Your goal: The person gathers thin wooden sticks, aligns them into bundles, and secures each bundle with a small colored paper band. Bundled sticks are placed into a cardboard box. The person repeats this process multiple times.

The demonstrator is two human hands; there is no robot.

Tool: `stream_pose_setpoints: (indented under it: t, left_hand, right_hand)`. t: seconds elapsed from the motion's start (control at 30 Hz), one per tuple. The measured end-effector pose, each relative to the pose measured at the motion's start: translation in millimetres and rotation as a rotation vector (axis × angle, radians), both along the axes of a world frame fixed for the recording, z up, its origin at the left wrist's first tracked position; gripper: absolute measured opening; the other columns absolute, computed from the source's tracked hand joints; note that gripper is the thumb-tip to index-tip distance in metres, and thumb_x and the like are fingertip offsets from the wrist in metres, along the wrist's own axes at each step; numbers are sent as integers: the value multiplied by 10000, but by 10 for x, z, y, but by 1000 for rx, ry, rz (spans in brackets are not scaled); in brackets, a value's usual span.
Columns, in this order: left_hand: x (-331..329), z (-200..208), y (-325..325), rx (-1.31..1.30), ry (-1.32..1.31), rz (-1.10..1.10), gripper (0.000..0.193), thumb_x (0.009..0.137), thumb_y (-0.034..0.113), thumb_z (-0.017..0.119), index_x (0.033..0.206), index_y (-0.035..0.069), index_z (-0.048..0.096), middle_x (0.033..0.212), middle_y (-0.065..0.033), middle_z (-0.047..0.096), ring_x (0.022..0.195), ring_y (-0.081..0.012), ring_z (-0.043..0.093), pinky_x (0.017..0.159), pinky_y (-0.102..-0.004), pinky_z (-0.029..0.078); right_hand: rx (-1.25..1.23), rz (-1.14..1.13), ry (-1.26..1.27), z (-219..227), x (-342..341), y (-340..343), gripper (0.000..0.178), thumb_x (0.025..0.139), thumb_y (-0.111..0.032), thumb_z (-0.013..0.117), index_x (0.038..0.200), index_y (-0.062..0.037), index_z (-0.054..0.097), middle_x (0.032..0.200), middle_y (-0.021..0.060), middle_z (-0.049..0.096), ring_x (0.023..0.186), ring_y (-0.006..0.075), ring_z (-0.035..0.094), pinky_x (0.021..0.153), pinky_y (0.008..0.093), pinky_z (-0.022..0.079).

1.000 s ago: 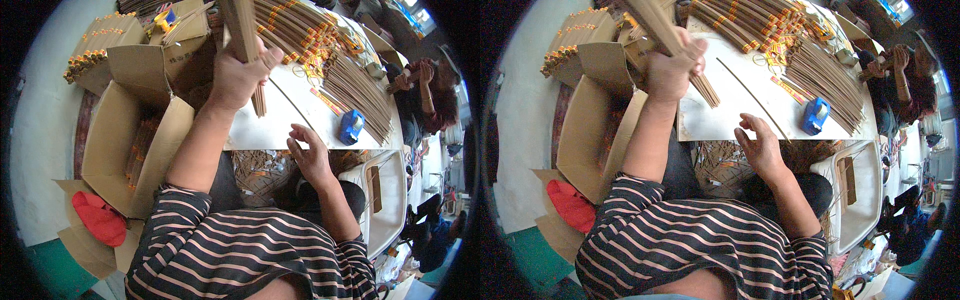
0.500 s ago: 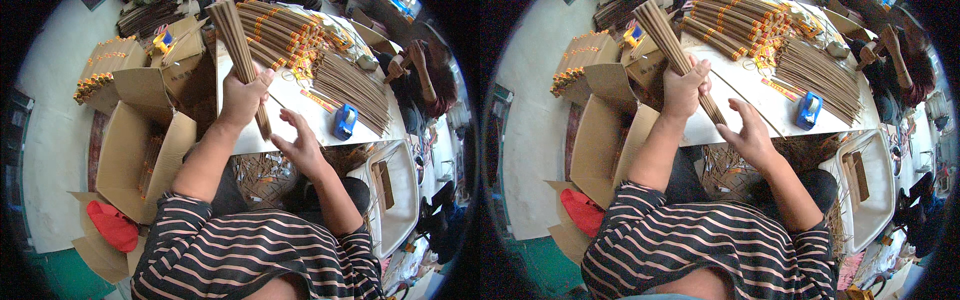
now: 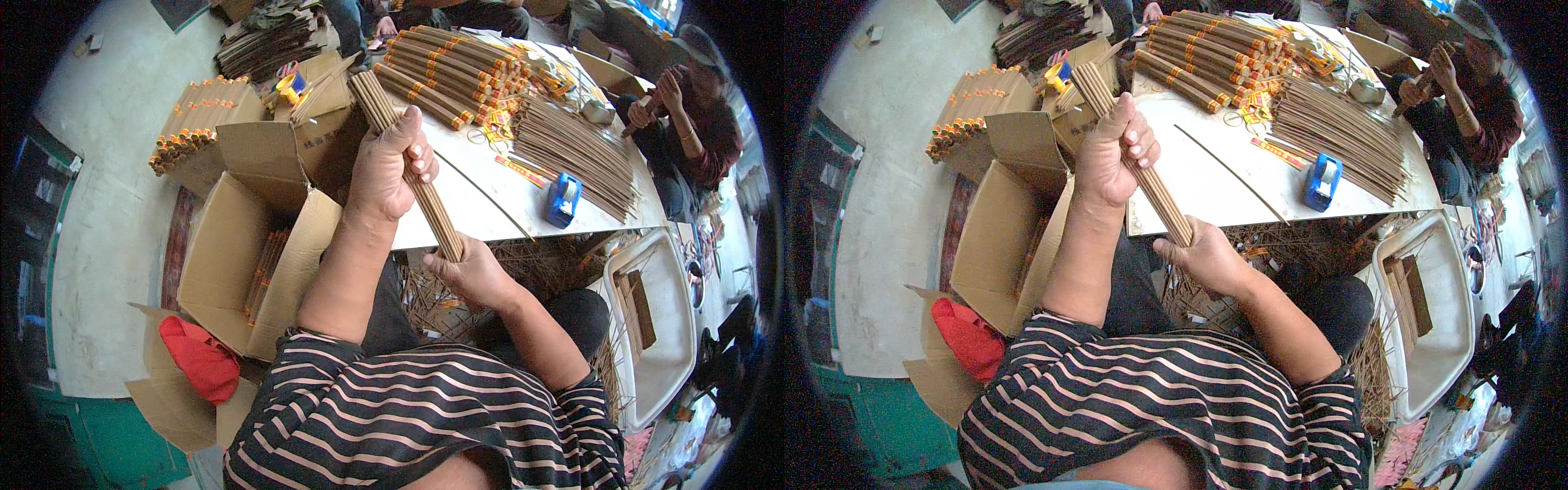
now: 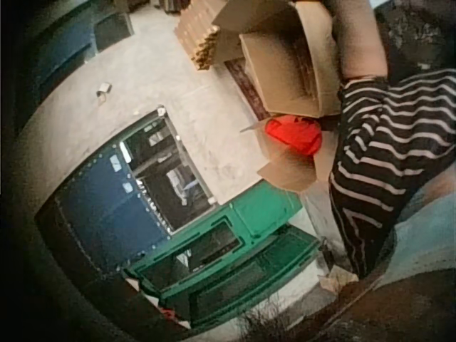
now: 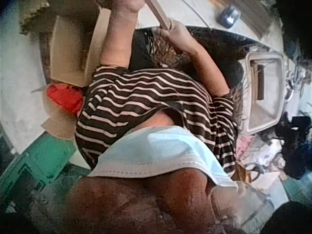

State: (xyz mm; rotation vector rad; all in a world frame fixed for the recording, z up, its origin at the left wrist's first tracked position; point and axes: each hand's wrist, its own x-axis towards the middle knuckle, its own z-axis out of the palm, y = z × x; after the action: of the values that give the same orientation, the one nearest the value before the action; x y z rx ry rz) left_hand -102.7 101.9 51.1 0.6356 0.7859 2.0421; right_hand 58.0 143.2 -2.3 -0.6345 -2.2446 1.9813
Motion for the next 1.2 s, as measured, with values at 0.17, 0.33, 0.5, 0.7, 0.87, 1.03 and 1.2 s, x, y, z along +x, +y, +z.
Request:
stream_pose_setpoints:
  t: [0.17, 0.33, 0.5, 0.7, 0.87, 1.03, 1.2]
  left_hand:
    - [80, 36, 21, 35, 64, -62, 336, 835, 324, 618, 623, 138, 436, 499, 37, 398, 421, -71, 397, 406, -221, 324]
    - [412, 314, 55, -77, 231, 318, 241, 820, 163, 644, 744, 98, 425, 515, 12, 419, 378, -85, 403, 359, -225, 357]
    - [535, 423, 67, -37, 545, 410, 272, 797, 133, 677, 771, 93, 409, 537, 16, 418, 414, -84, 435, 379, -220, 353]
    - [370, -109, 327, -288, 650, 294, 236, 779, 113, 688, 662, 89, 484, 582, 44, 473, 504, -51, 449, 467, -220, 373]
    - [376, -51, 282, -225, 705, 354, 237, 787, 114, 681, 664, 91, 479, 587, 45, 471, 502, -49, 435, 465, -219, 371]
    - [294, -162, 383, -195, 680, 408, 233, 771, 85, 691, 683, 84, 475, 593, 39, 469, 530, -50, 437, 487, -215, 376]
    - [234, -262, 448, -226, 541, 322, 260, 773, 67, 683, 710, 94, 432, 610, 33, 465, 490, -58, 441, 453, -221, 381]
  right_hand:
    - [-7, -51, 88, -189, -3, -6, 290, 814, -258, 645, 861, -5, 512, 656, 49, 549, 586, 139, 513, 563, 294, 447]
    - [275, -217, 173, -335, -182, 106, 277, 813, -255, 638, 861, -7, 522, 647, 163, 566, 572, 232, 556, 580, 334, 457]
    - [283, -184, 419, -393, -438, 343, 263, 807, -228, 653, 868, -8, 522, 698, 130, 577, 643, 170, 550, 615, 318, 459]
    - [-25, -137, 334, -966, -626, 607, 216, 808, -105, 631, 989, -18, 552, 867, 28, 586, 807, 103, 518, 744, 275, 445]
    - [7, -96, 367, -629, -621, 529, 214, 811, -65, 617, 1009, -32, 544, 884, 12, 573, 819, 102, 516, 756, 273, 443]
    - [84, -109, 359, -757, -693, 623, 229, 808, -51, 609, 1025, -20, 543, 893, 9, 572, 828, 102, 515, 763, 266, 444]
    - [38, -110, 348, -1051, -776, 741, 172, 801, -112, 624, 924, -25, 541, 776, 9, 559, 747, 93, 511, 694, 260, 451]
